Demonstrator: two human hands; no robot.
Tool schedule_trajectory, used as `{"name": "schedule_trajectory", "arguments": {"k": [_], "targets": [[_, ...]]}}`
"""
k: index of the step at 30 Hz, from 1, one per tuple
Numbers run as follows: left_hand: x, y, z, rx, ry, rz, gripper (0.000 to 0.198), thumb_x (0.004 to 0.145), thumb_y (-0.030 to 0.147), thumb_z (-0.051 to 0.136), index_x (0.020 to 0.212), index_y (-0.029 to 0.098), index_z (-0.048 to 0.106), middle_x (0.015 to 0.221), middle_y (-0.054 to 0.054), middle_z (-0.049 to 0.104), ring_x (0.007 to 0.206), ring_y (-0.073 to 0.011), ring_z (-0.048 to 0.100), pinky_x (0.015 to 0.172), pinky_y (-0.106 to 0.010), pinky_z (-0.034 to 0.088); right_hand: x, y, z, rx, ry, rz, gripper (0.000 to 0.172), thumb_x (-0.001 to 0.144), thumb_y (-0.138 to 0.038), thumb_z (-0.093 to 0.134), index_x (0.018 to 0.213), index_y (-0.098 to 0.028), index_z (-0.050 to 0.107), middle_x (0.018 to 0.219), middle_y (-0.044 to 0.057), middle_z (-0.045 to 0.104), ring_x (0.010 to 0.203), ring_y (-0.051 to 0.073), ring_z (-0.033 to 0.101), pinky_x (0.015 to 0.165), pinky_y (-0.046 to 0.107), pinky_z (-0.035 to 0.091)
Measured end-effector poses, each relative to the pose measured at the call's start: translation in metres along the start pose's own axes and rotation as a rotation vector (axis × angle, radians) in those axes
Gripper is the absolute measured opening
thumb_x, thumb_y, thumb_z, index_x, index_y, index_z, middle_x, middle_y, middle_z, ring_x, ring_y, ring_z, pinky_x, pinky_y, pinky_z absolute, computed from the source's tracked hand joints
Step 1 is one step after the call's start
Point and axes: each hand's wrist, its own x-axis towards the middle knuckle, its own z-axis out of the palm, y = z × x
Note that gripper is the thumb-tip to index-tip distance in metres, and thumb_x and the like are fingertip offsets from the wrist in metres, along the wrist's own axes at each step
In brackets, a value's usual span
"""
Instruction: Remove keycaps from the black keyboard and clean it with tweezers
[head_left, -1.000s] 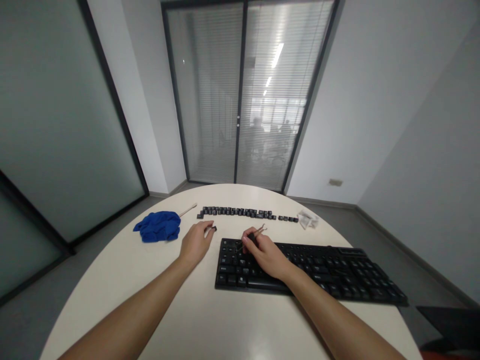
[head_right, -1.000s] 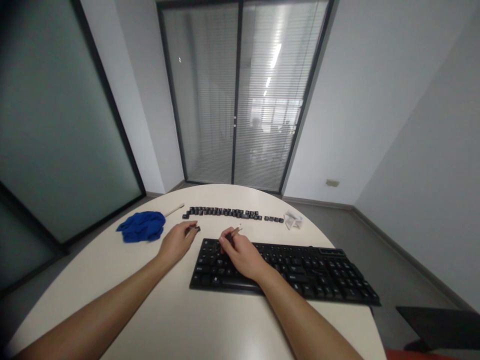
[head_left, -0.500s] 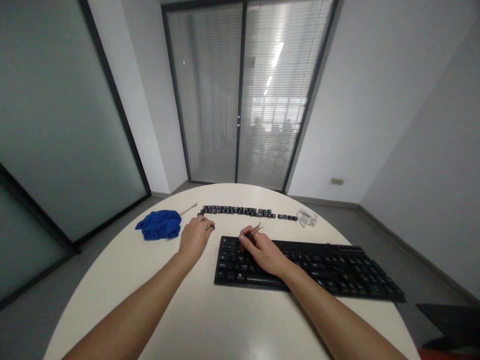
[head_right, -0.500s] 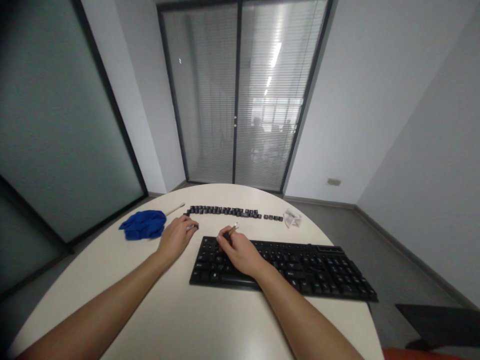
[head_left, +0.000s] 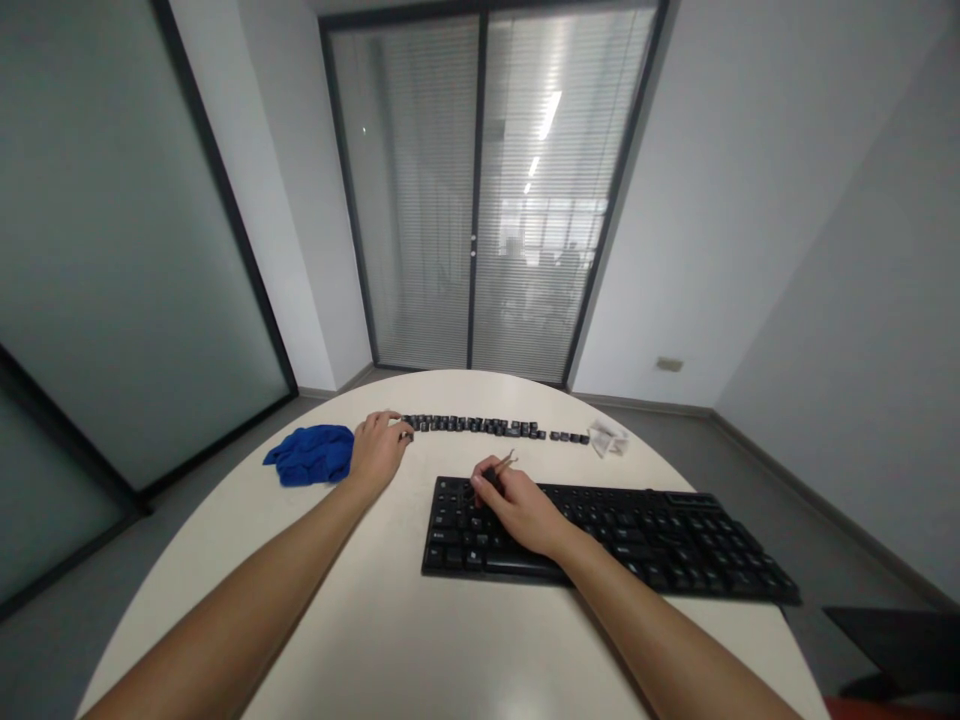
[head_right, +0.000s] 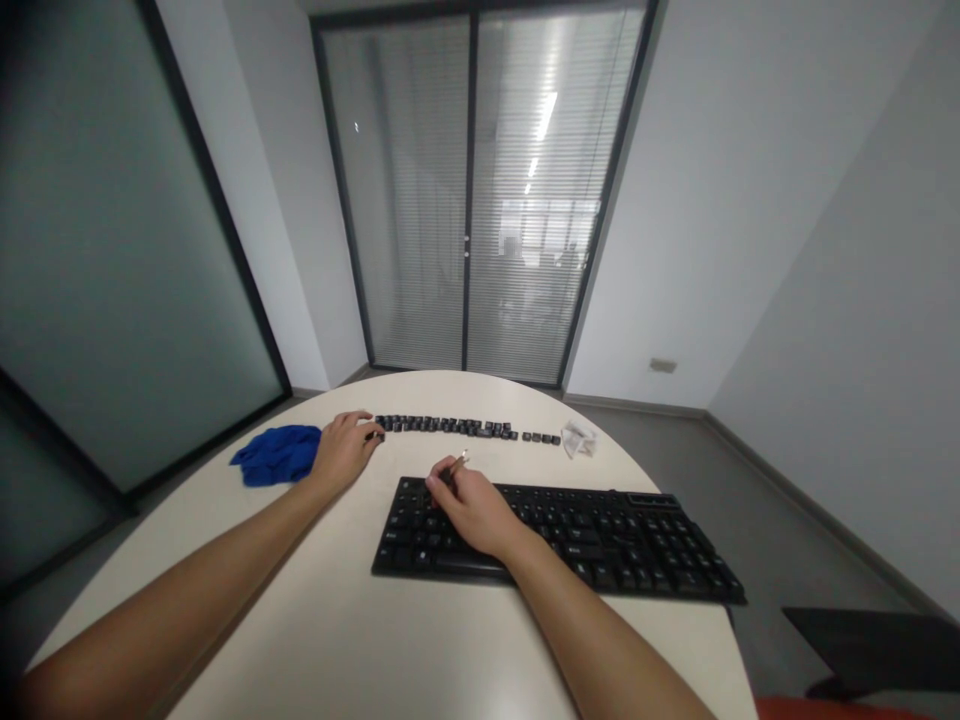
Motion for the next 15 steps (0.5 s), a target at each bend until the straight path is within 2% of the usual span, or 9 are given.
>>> {"name": "schedule_trajectory", "arguments": {"k": [9, 15], "targets": [[0.0049, -0.0053, 0.0041, -0.027, 0.001, 0.010, 0.019, 0.088, 0.023, 0.057, 0.098, 0.028, 0.072, 0.123, -0.006, 0.061, 0.117, -0.0307, 0.047, 0.098, -0.044, 0.038, 0.0002, 0.0036, 0.0018, 0.017, 0.010, 0.002, 0.023, 0.098, -0.038, 0.043, 0.092, -0.020, 0.055, 0.078, 0.002, 0.061, 0.075, 0.018, 0.059, 0.078, 0.031, 0.044], [0.0014, -0.0043, -0.0010, -0.097, 0.016, -0.017, 0.023, 0.084, 0.018, 0.059, 0.102, 0.027, 0.070, 0.124, -0.008, 0.060, 0.118, -0.0316, 0.047, 0.099, -0.045, 0.039, -0.0005, 0.0040, 0.0015, 0.022, 0.006, 0.006, 0.024, 0.098, -0.039, 0.043, 0.091, -0.020, 0.055, 0.079, 0.002, 0.062, 0.076, 0.018, 0.060, 0.078, 0.031, 0.044]]}}
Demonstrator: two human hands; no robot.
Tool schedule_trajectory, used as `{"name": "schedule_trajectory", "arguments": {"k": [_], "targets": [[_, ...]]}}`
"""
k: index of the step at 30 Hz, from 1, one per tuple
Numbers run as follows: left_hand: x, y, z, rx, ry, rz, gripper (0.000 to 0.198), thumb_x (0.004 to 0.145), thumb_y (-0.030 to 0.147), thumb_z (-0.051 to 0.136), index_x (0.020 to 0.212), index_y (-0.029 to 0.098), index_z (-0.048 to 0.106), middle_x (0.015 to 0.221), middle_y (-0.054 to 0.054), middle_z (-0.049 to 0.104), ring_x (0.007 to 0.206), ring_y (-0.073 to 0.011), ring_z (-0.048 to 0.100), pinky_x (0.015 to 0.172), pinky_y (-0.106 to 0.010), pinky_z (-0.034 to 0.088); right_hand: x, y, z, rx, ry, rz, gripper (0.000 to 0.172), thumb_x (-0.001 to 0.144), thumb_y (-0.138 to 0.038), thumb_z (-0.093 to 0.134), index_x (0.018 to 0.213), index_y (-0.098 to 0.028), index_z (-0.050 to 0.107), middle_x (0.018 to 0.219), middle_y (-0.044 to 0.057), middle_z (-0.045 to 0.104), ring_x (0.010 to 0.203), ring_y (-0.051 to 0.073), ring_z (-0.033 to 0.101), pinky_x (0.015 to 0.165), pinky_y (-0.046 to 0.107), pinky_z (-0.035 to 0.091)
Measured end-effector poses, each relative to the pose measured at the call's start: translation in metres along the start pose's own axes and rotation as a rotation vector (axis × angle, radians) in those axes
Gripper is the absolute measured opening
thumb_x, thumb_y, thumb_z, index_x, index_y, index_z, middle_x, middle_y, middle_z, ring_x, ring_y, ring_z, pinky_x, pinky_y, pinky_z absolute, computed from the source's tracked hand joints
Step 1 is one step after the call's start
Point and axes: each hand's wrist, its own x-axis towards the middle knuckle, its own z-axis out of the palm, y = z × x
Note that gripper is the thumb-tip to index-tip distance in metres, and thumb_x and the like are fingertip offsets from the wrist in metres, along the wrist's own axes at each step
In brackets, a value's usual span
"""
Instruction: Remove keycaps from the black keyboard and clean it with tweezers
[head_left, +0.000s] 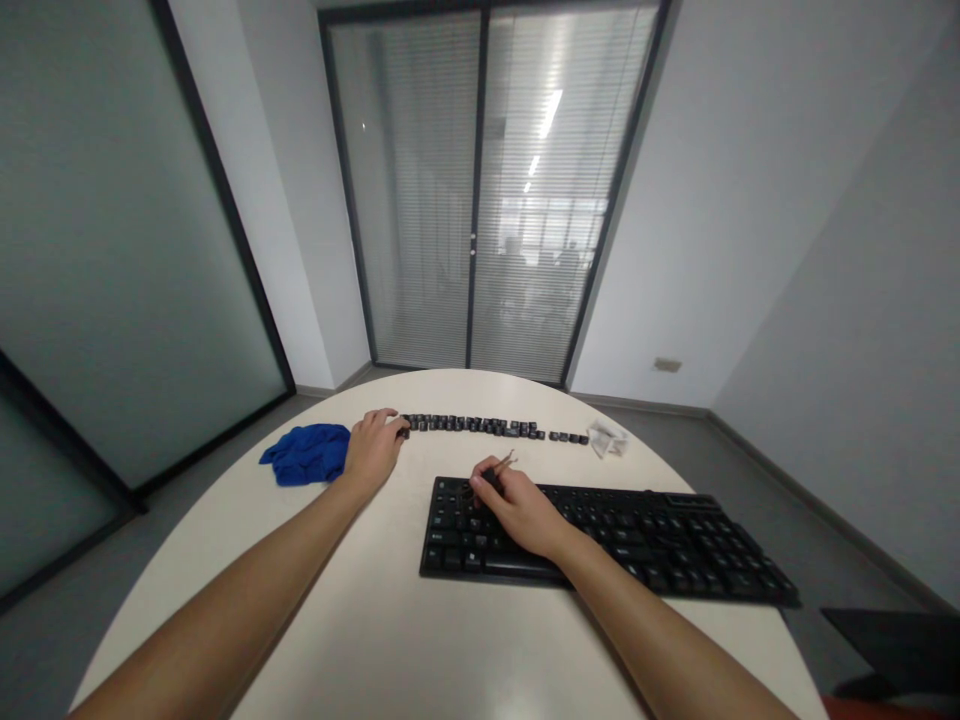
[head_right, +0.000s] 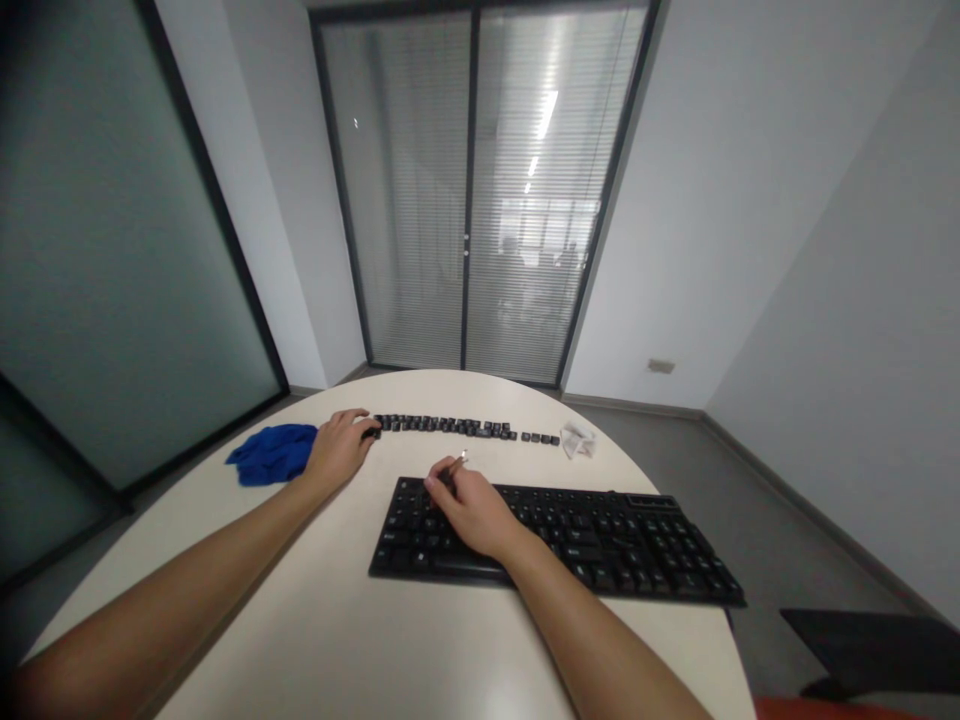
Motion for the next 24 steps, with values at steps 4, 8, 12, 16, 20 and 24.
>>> {"name": "schedule_trajectory", "arguments": {"k": [4, 8, 12, 16, 20, 24], "targets": [[-0.008, 0.014, -0.003, -0.087, 0.028, -0.057, 0.029, 0.083, 0.014, 0.056, 0.109, 0.024, 0.065, 0.124, -0.008, 0.059, 0.118, -0.0301, 0.049, 0.101, -0.043, 0.039, 0.000, -0.001, 0.000, 0.028, 0.015, 0.005, 0.028, 0.099, -0.042, 0.041, 0.090, -0.020, 0.054, 0.078, 0.001, 0.061, 0.075, 0.018, 0.059, 0.076, 0.030, 0.043], [-0.027, 0.044, -0.001, -0.209, 0.033, -0.147, 0.028, 0.087, 0.015, 0.048, 0.112, 0.017, 0.060, 0.115, -0.012, 0.063, 0.108, -0.0276, 0.058, 0.093, -0.041, 0.046, 0.001, -0.002, 0.000, 0.028, 0.087, 0.028, 0.036, 0.100, -0.046, 0.034, 0.081, -0.020, 0.051, 0.072, 0.000, 0.057, 0.071, 0.016, 0.055, 0.072, 0.029, 0.042], [-0.053, 0.072, 0.000, -0.447, -0.069, -0.079, 0.024, 0.089, 0.016, 0.044, 0.107, 0.019, 0.061, 0.103, -0.007, 0.068, 0.091, -0.0199, 0.064, 0.084, -0.033, 0.050, 0.001, -0.004, -0.001, 0.009, 0.127, 0.050, 0.037, 0.101, -0.045, 0.032, 0.078, -0.021, 0.047, 0.068, -0.001, 0.052, 0.067, 0.016, 0.052, 0.068, 0.028, 0.040], [-0.069, 0.078, -0.004, -0.589, -0.128, 0.119, 0.020, 0.086, 0.016, 0.051, 0.101, 0.021, 0.064, 0.102, -0.006, 0.067, 0.103, -0.0235, 0.058, 0.095, -0.039, 0.045, 0.001, -0.004, -0.001, -0.038, 0.106, 0.060, 0.035, 0.100, -0.045, 0.033, 0.081, -0.021, 0.048, 0.067, -0.001, 0.052, 0.065, 0.016, 0.050, 0.065, 0.027, 0.038], [-0.068, 0.072, -0.005, -0.641, -0.175, 0.200, 0.019, 0.088, 0.014, 0.050, 0.093, 0.022, 0.066, 0.105, -0.005, 0.065, 0.104, -0.0220, 0.057, 0.097, -0.039, 0.043, 0.001, -0.004, 0.000, -0.058, 0.137, 0.083, 0.034, 0.100, -0.044, 0.033, 0.083, -0.020, 0.050, 0.071, 0.001, 0.055, 0.068, 0.016, 0.051, 0.065, 0.026, 0.038], [-0.065, 0.071, -0.004, -0.671, -0.211, 0.206, 0.018, 0.089, 0.016, 0.049, 0.091, 0.022, 0.066, 0.105, -0.005, 0.063, 0.103, -0.0211, 0.057, 0.097, -0.038, 0.044, 0.001, -0.005, 0.000, -0.069, 0.113, 0.113, 0.035, 0.100, -0.044, 0.034, 0.083, -0.019, 0.052, 0.072, 0.001, 0.057, 0.068, 0.016, 0.051, 0.064, 0.026, 0.037]]}}
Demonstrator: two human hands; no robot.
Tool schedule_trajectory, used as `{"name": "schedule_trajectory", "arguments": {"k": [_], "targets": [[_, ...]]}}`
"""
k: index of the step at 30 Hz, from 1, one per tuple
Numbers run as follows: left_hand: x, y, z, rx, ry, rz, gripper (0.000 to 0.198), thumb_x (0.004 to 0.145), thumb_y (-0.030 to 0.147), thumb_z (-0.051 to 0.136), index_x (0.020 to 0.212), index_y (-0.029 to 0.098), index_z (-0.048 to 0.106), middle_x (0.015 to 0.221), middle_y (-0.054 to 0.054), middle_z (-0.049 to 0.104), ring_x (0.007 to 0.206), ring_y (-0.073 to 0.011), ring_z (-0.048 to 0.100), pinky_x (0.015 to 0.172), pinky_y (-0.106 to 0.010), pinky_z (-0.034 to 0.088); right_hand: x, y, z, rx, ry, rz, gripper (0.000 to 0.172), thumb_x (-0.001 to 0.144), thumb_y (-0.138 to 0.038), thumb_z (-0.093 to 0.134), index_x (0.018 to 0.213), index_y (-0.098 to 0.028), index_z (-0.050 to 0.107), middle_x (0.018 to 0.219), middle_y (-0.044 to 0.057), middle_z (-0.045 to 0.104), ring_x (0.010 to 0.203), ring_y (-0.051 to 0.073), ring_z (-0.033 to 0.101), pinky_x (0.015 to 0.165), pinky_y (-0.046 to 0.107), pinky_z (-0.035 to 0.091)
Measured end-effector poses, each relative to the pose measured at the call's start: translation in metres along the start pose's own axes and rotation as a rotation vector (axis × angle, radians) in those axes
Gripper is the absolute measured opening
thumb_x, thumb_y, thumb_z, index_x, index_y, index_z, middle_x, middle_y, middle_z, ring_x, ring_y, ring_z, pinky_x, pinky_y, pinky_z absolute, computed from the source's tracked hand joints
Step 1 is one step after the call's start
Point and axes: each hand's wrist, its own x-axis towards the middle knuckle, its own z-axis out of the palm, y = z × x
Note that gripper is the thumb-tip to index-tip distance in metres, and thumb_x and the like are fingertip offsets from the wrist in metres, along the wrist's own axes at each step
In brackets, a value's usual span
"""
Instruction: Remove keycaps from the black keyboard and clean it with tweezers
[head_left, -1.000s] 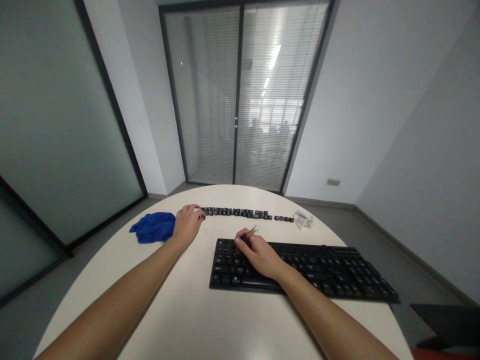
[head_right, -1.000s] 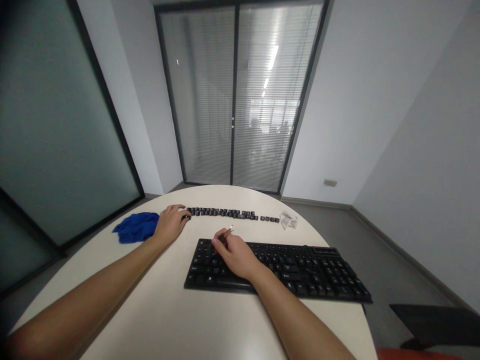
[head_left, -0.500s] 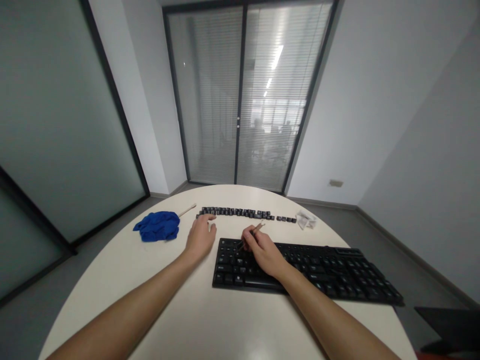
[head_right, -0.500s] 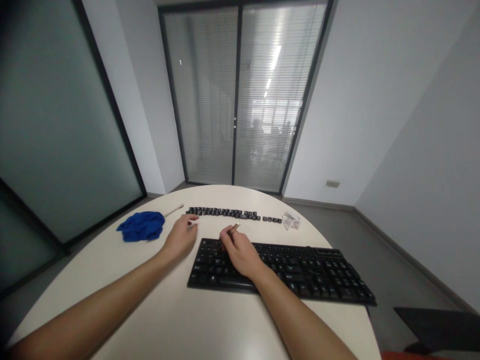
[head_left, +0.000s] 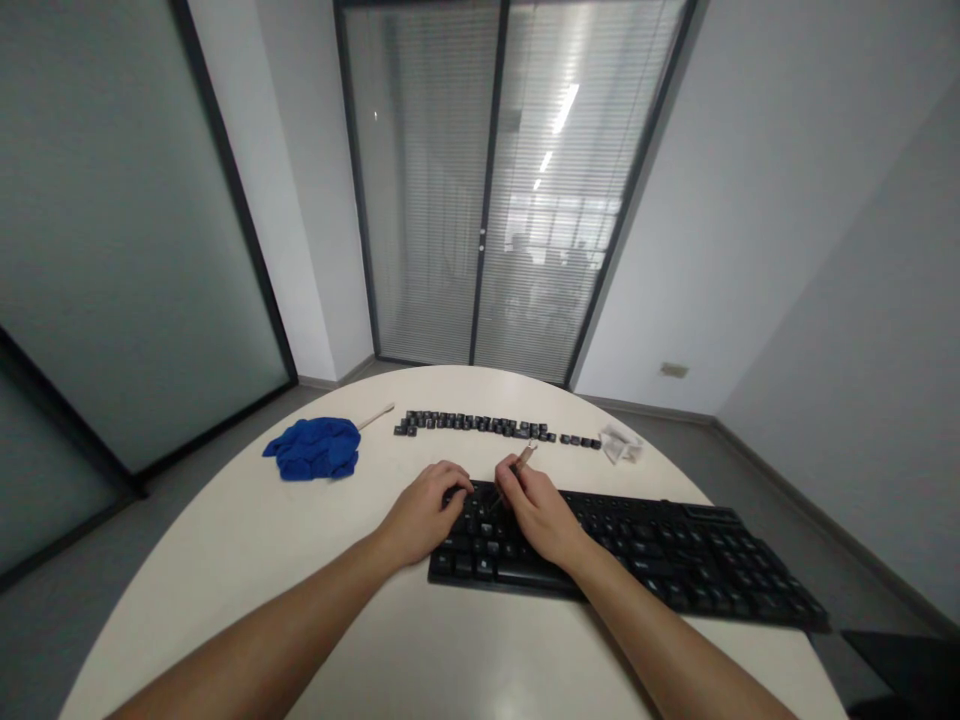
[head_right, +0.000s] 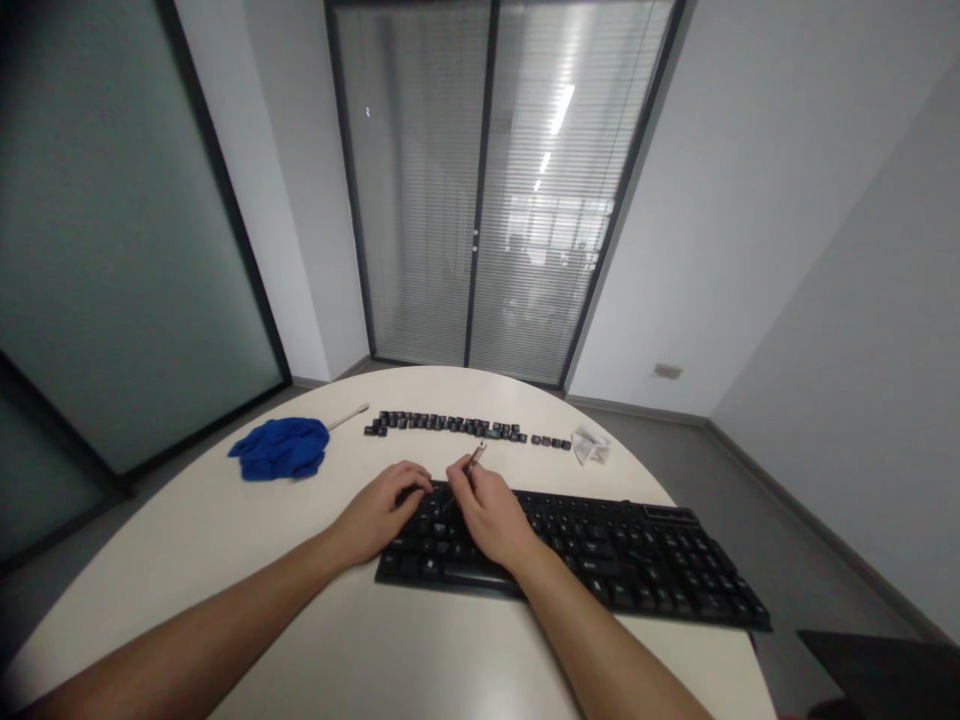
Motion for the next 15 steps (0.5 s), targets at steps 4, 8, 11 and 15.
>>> {"name": "schedule_trajectory", "arguments": {"k": [4, 8, 11, 15], "targets": [[0.0008, 0.0025, -0.0002, -0.032, -0.011, -0.026, 0.015, 0.088, 0.015, 0.050, 0.090, 0.022, 0.064, 0.103, -0.005, 0.062, 0.101, -0.0209, 0.058, 0.095, -0.037, 0.044, -0.0003, 0.0004, -0.0001, -0.012, -0.045, -0.008, 0.034, 0.100, -0.044, 0.035, 0.085, -0.019, 0.053, 0.070, 0.000, 0.055, 0.067, 0.015, 0.051, 0.064, 0.026, 0.037], [0.0009, 0.0037, -0.0008, -0.041, -0.002, -0.025, 0.015, 0.087, 0.014, 0.051, 0.090, 0.021, 0.063, 0.102, -0.005, 0.062, 0.100, -0.0207, 0.057, 0.095, -0.037, 0.044, -0.0001, 0.0011, -0.0005, 0.009, -0.059, -0.044, 0.032, 0.100, -0.042, 0.037, 0.088, -0.019, 0.055, 0.073, 0.000, 0.057, 0.069, 0.015, 0.052, 0.067, 0.025, 0.038], [0.0011, 0.0032, -0.0005, -0.039, 0.002, -0.014, 0.015, 0.087, 0.014, 0.051, 0.091, 0.021, 0.063, 0.102, -0.005, 0.062, 0.100, -0.0206, 0.058, 0.095, -0.036, 0.044, 0.0005, 0.0020, -0.0006, 0.037, -0.061, -0.046, 0.031, 0.098, -0.043, 0.040, 0.087, -0.018, 0.056, 0.072, -0.001, 0.056, 0.068, 0.015, 0.052, 0.068, 0.026, 0.039], [0.0009, 0.0030, 0.0001, -0.032, 0.001, -0.017, 0.014, 0.087, 0.015, 0.051, 0.090, 0.021, 0.063, 0.101, -0.005, 0.062, 0.100, -0.0206, 0.058, 0.095, -0.036, 0.044, 0.0013, 0.0034, -0.0003, 0.082, -0.080, -0.027, 0.031, 0.096, -0.044, 0.045, 0.085, -0.018, 0.058, 0.068, -0.001, 0.055, 0.066, 0.015, 0.053, 0.067, 0.026, 0.040]]}}
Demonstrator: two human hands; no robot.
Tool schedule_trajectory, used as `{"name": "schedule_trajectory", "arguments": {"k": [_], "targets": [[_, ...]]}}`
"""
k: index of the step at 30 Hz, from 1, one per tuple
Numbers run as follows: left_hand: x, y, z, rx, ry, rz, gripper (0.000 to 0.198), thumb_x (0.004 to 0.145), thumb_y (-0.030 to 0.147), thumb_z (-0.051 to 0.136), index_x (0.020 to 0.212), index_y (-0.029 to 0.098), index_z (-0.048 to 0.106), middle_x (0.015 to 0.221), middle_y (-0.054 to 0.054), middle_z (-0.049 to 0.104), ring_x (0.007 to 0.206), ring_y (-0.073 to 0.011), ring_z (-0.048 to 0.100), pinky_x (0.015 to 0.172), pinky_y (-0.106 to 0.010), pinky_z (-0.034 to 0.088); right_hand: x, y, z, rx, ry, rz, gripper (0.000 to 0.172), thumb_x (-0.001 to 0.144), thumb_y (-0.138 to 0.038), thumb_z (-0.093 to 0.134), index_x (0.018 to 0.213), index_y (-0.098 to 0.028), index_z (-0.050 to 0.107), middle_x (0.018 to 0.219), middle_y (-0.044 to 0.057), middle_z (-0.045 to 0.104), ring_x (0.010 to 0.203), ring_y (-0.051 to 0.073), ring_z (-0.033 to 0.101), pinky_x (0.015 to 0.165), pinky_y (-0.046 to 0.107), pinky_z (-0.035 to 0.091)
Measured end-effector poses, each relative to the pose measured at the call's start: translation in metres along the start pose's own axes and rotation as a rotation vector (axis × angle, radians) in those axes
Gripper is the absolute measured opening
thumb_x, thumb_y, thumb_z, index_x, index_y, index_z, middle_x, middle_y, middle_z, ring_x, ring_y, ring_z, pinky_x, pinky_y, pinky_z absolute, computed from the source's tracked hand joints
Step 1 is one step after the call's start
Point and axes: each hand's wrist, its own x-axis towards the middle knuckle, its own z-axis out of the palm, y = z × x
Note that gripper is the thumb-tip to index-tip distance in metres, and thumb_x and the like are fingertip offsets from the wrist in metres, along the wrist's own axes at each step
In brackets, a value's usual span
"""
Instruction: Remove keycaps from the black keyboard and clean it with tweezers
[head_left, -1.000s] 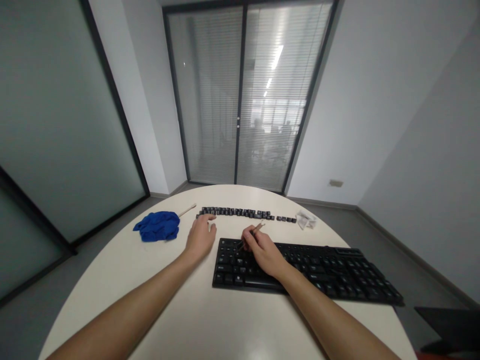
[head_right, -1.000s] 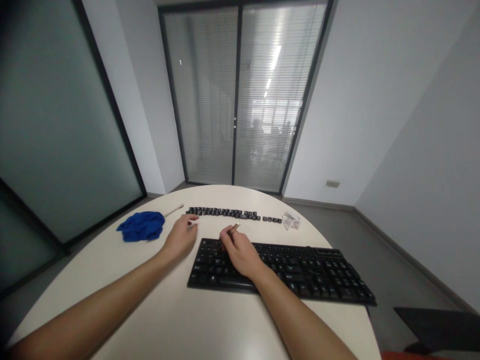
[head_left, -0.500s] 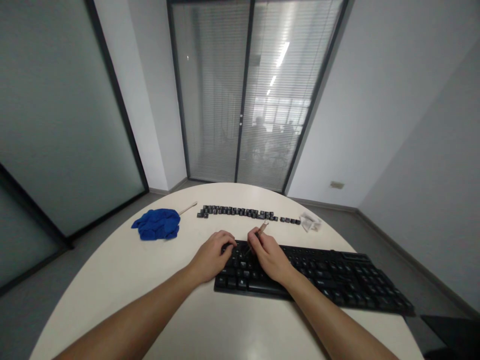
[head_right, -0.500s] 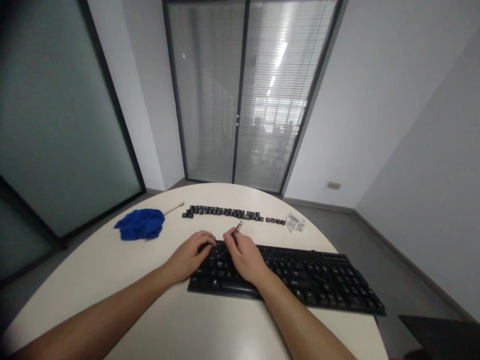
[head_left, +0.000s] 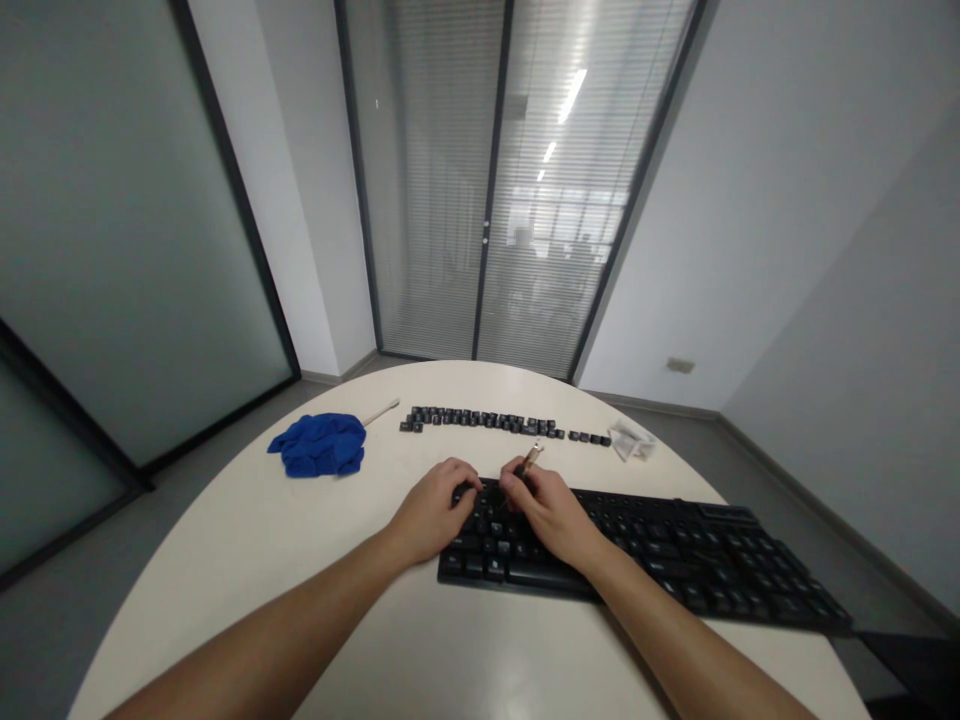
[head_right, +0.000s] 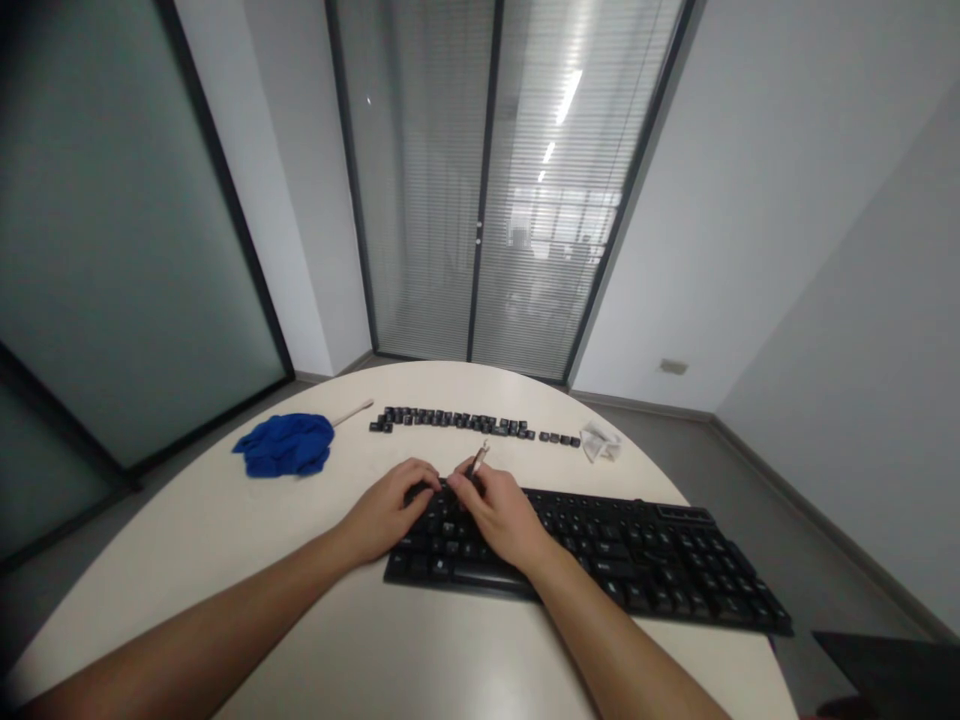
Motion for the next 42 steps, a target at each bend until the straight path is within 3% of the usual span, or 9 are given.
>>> {"name": "schedule_trajectory", "arguments": {"k": [17, 35, 42], "targets": [[-0.0005, -0.0016, 0.0010, 0.021, -0.008, -0.008, 0.014, 0.087, 0.014, 0.051, 0.091, 0.022, 0.062, 0.101, -0.005, 0.061, 0.100, -0.0208, 0.057, 0.094, -0.036, 0.044, -0.0010, -0.0051, -0.0035, 0.087, -0.093, -0.051, 0.029, 0.092, -0.043, 0.054, 0.084, -0.017, 0.062, 0.074, 0.000, 0.058, 0.071, 0.014, 0.052, 0.070, 0.025, 0.041], [0.0003, -0.0007, 0.0006, 0.027, -0.002, 0.002, 0.014, 0.087, 0.015, 0.052, 0.089, 0.021, 0.063, 0.100, -0.005, 0.062, 0.098, -0.0211, 0.057, 0.093, -0.037, 0.045, -0.0022, -0.0023, 0.0007, -0.003, -0.098, -0.017, 0.029, 0.089, -0.045, 0.059, 0.087, -0.018, 0.069, 0.075, 0.002, 0.065, 0.077, 0.018, 0.059, 0.072, 0.028, 0.046], [0.0001, 0.0011, 0.0001, 0.017, -0.007, -0.006, 0.012, 0.086, 0.015, 0.053, 0.087, 0.021, 0.063, 0.099, -0.005, 0.062, 0.098, -0.0208, 0.057, 0.092, -0.036, 0.045, -0.0033, -0.0037, 0.0000, -0.054, -0.088, -0.150, 0.023, 0.087, -0.042, 0.065, 0.088, -0.020, 0.070, 0.087, 0.004, 0.066, 0.080, 0.017, 0.060, 0.074, 0.028, 0.046]]}}
